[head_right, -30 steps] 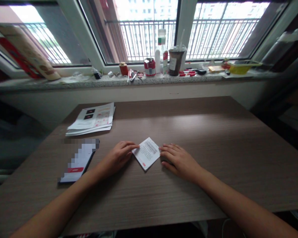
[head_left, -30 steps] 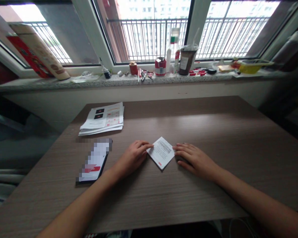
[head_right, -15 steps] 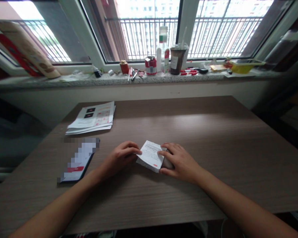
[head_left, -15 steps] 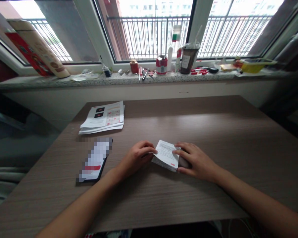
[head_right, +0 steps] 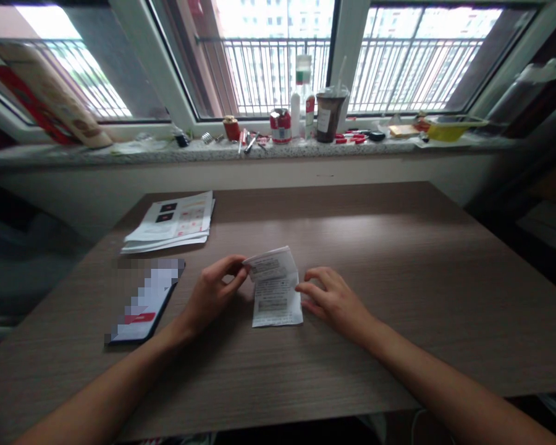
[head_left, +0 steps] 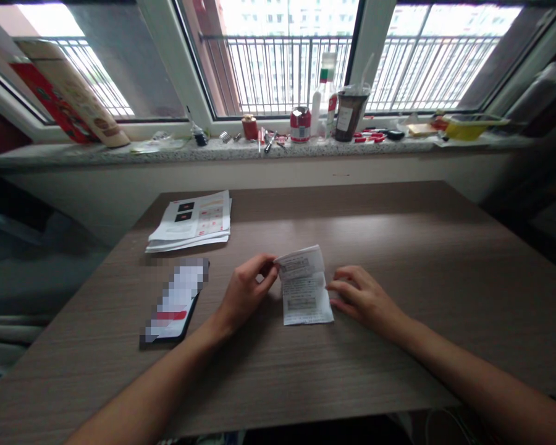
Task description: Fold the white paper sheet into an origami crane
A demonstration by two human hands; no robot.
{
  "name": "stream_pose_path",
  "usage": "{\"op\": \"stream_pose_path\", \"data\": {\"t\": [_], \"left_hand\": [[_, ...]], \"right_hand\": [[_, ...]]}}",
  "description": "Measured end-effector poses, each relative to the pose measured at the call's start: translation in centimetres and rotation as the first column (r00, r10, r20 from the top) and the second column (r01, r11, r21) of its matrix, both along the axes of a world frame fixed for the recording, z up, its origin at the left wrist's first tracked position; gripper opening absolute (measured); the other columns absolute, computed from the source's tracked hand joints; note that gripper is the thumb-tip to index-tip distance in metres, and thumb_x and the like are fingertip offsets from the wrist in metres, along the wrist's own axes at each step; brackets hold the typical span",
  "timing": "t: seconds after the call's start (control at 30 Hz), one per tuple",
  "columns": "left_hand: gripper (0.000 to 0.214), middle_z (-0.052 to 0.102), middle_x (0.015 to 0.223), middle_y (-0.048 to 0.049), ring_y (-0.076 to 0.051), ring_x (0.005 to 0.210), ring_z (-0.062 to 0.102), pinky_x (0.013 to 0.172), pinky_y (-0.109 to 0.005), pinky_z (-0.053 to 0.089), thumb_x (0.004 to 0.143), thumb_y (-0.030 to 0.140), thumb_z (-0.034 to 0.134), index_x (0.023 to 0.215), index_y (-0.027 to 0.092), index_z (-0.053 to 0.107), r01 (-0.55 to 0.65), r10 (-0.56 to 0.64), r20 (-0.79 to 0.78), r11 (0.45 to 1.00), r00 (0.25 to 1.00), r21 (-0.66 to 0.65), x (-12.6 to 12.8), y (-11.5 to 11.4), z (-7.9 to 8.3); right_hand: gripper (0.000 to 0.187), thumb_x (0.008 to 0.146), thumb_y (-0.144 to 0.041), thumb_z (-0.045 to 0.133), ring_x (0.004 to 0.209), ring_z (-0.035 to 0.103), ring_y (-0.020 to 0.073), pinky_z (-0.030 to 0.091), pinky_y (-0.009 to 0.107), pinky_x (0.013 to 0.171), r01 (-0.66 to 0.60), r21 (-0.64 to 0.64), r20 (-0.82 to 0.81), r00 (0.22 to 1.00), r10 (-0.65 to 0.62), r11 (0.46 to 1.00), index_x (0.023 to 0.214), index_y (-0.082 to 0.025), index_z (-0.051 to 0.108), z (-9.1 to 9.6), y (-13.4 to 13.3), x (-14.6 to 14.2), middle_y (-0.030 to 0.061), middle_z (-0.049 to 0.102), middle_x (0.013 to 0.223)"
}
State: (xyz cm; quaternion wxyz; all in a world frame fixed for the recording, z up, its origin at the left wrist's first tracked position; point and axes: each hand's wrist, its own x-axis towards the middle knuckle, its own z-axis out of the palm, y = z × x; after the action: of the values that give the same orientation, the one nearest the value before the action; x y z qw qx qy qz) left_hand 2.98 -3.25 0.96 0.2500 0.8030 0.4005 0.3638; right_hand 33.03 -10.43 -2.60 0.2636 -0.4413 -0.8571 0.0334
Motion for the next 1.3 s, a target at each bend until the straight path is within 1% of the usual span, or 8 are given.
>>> {"op": "stream_pose_path", "data": {"t": [0.17, 0.4, 0.57, 0.7, 0.83, 1.0, 1.17, 1.3], "left_hand": [[0.029, 0.070, 0.092, -0.0010, -0.015, 0.075, 0.068, 0.069, -0.027, 0.055, 0.100, 0.027, 0.057, 0.129, 0.022, 0.057, -0.117, 0.118, 0.035, 0.992, 0.992, -0.046, -0.6, 0.8, -0.2], [0.015, 0.067, 0.102, -0.0061, -0.020, 0.088, 0.065, 0.081, -0.035, 0.053, 0.101, 0.021, 0.051, 0.106, 0.020, 0.065, -0.130, 0.142, -0.206, 0.989, 0.968, 0.069, -1.6, 2.0, -1.1], [0.029, 0.060, 0.113, -0.0091, -0.027, 0.104, 0.061, 0.094, -0.045, 0.053, 0.094, 0.039, 0.068, 0.117, 0.021, 0.067, -0.100, 0.145, -0.364, 0.985, 0.920, 0.139, -1.4, 1.6, -1.7], [0.040, 0.053, 0.133, -0.0126, -0.031, 0.118, 0.055, 0.103, -0.054, 0.049, 0.090, 0.036, 0.074, 0.126, 0.022, 0.064, -0.090, 0.170, -0.409, 0.974, 0.896, 0.208, -1.2, 1.3, -2.2], [0.028, 0.054, 0.140, -0.0099, -0.028, 0.128, 0.053, 0.108, -0.052, 0.049, 0.098, 0.022, 0.064, 0.125, 0.026, 0.064, 0.102, -0.003, -0.389, 0.967, 0.921, 0.233, -1.0, 1.3, -2.5], [0.028, 0.066, 0.132, -0.0093, -0.023, 0.119, 0.064, 0.100, -0.044, 0.056, 0.103, 0.014, 0.051, 0.125, 0.024, 0.066, 0.379, -0.300, -0.391, 0.914, 0.870, 0.143, -0.7, 0.7, -2.2], [0.034, 0.061, 0.141, -0.0117, -0.028, 0.128, 0.059, 0.105, -0.049, 0.054, 0.099, 0.026, 0.062, 0.133, 0.023, 0.062, 0.380, -0.305, -0.418, 0.918, 0.856, 0.110, -0.5, -0.3, -1.9], [0.032, 0.061, 0.140, -0.0105, -0.027, 0.128, 0.058, 0.106, -0.049, 0.054, 0.101, 0.027, 0.060, 0.133, 0.023, 0.063, 0.341, -0.257, -0.450, 0.933, 0.855, 0.114, -0.3, -0.6, -2.0]], "right_hand": [[0.035, 0.104, -0.020, 0.053, 0.132, 0.058, 0.0253, 0.051, 0.048, 0.107, -0.216, -0.096, 0.104, 0.969, 0.226, 0.972, 0.136, -0.030, 0.062, 1.0, -0.2, -0.7, 0.0069, 0.064, 0.141], [0.036, 0.098, -0.039, 0.063, 0.136, 0.056, 0.0294, 0.047, 0.054, 0.112, -0.188, -0.172, 0.118, 0.971, 0.209, 0.967, 0.132, -0.025, 0.064, 1.4, -0.4, -0.5, 0.0104, 0.060, 0.147], [0.047, 0.098, -0.035, 0.065, 0.136, 0.056, 0.0301, 0.048, 0.055, 0.111, -0.195, -0.124, 0.128, 0.969, 0.211, 0.973, 0.144, -0.029, 0.057, 1.1, -0.3, -0.3, 0.0108, 0.059, 0.147], [0.046, 0.098, -0.036, 0.064, 0.136, 0.055, 0.0305, 0.049, 0.055, 0.110, -0.185, -0.129, 0.140, 0.969, 0.203, 0.974, 0.143, -0.028, 0.058, 0.9, -0.4, -0.3, 0.0116, 0.058, 0.148], [0.046, 0.096, -0.037, 0.067, 0.136, 0.056, 0.0298, 0.048, 0.055, 0.111, -0.180, -0.147, 0.116, 0.973, 0.197, 0.973, 0.140, -0.028, 0.060, 1.0, -0.3, -0.3, 0.0107, 0.059, 0.147], [0.047, 0.096, -0.038, 0.067, 0.139, 0.053, 0.0299, 0.045, 0.058, 0.114, -0.126, -0.126, 0.104, 0.985, 0.140, 0.984, 0.141, -0.029, 0.059, 0.9, 0.2, 0.4, 0.0092, 0.059, 0.149], [0.047, 0.098, -0.037, 0.065, 0.140, 0.053, 0.0300, 0.044, 0.058, 0.115, -0.079, -0.112, 0.122, 0.988, 0.092, 0.991, 0.143, -0.029, 0.057, 0.9, 0.5, 0.9, 0.0098, 0.056, 0.151], [0.049, 0.097, -0.038, 0.065, 0.143, 0.049, 0.0296, 0.043, 0.058, 0.117, -0.114, -0.132, 0.130, 0.983, 0.131, 0.985, 0.145, -0.029, 0.056, 1.3, 0.3, 0.8, 0.0087, 0.055, 0.153]]}}
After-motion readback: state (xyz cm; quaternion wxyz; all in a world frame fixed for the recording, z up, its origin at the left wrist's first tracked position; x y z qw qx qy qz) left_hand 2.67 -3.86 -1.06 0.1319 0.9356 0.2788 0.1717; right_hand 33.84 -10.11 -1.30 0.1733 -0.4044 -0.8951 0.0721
